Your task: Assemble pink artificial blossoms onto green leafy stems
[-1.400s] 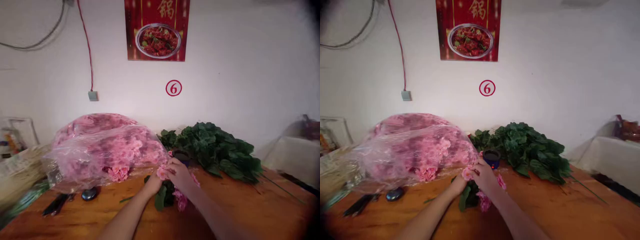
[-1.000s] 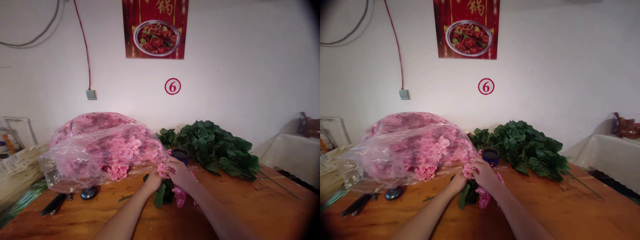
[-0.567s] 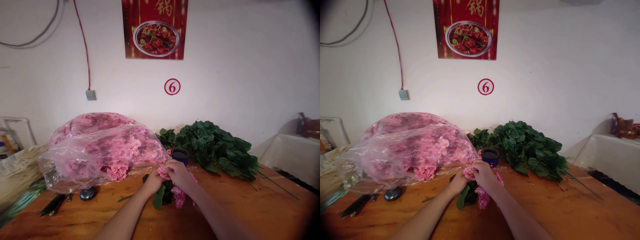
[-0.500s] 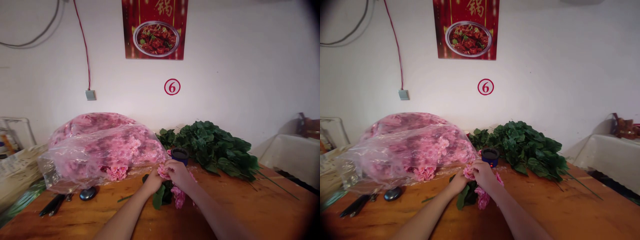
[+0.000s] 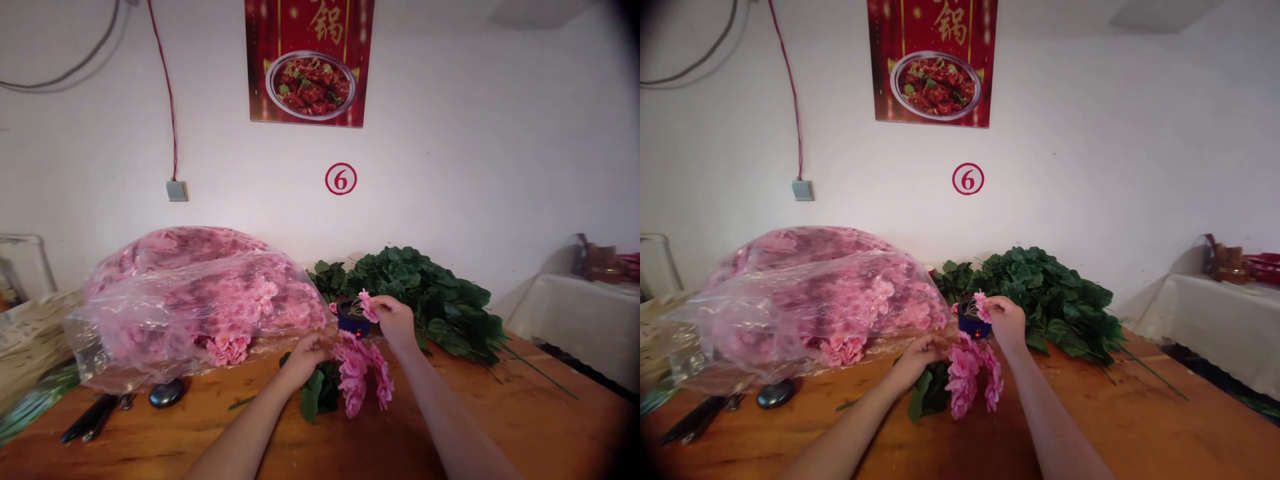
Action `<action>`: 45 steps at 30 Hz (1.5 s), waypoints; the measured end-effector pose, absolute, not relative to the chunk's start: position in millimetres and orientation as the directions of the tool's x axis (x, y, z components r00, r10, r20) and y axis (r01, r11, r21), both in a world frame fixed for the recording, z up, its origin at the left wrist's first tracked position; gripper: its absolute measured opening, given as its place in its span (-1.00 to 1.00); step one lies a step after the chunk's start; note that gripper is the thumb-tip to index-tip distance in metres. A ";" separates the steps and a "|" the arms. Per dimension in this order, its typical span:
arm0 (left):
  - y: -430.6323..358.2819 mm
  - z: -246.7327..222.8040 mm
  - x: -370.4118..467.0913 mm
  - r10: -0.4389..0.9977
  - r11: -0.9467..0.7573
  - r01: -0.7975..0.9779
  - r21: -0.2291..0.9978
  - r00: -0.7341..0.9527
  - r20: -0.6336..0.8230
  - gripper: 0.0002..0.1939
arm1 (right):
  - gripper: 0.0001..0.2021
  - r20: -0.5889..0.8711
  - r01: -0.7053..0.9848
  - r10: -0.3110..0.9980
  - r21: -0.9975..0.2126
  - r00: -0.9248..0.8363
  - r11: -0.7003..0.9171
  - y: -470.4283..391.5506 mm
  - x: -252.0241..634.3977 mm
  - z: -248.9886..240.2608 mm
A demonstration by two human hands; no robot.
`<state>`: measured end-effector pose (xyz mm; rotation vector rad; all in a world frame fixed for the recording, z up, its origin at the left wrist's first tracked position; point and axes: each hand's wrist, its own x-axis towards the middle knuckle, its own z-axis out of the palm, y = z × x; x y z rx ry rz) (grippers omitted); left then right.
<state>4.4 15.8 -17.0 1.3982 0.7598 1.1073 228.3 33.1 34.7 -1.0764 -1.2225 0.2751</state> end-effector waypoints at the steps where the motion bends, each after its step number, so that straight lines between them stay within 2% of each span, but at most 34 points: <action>1: 16.6 -18.3 4.4 0.910 -0.158 -0.152 0.976 0.361 0.203 -0.82 | -0.82 0.614 0.378 0.672 -0.788 0.414 0.486 36.4 235.5 33.6; 7: 18.3 -21.2 5.8 0.892 -0.164 -0.170 0.972 0.396 0.219 -0.88 | -0.80 0.722 0.576 0.573 -0.676 0.389 0.460 50.4 249.7 18.9; 17: 20.4 -22.9 5.3 0.905 -0.162 -0.128 0.978 0.376 0.199 -0.88 | -0.80 0.774 0.653 0.567 -0.588 0.283 0.477 58.1 247.2 8.3; 27: 21.3 -23.2 4.6 0.906 -0.225 -0.077 0.971 0.349 0.237 -0.84 | -0.79 0.752 0.644 0.589 -0.613 0.297 0.458 60.3 243.0 6.0; 31: 26.2 -28.5 4.2 0.906 -0.206 -0.084 0.975 0.359 0.223 -0.85 | -0.79 0.758 0.649 0.584 -0.604 0.289 0.462 59.4 243.3 6.8; 35: 31.1 -30.3 0.9 0.912 -0.166 -0.032 0.986 0.377 0.165 -0.78 | -0.78 0.763 0.638 0.569 -0.609 0.308 0.471 55.5 244.1 9.7; 42: 28.9 -27.8 -2.6 0.911 -0.203 0.017 0.979 0.371 0.182 -0.79 | -0.73 0.616 0.517 0.635 -0.772 0.467 0.369 58.5 249.3 8.1; 45: 26.5 -26.5 -2.3 0.912 -0.223 0.034 0.974 0.361 0.196 -0.80 | -0.72 0.599 0.514 0.638 -0.785 0.484 0.346 60.8 251.6 5.8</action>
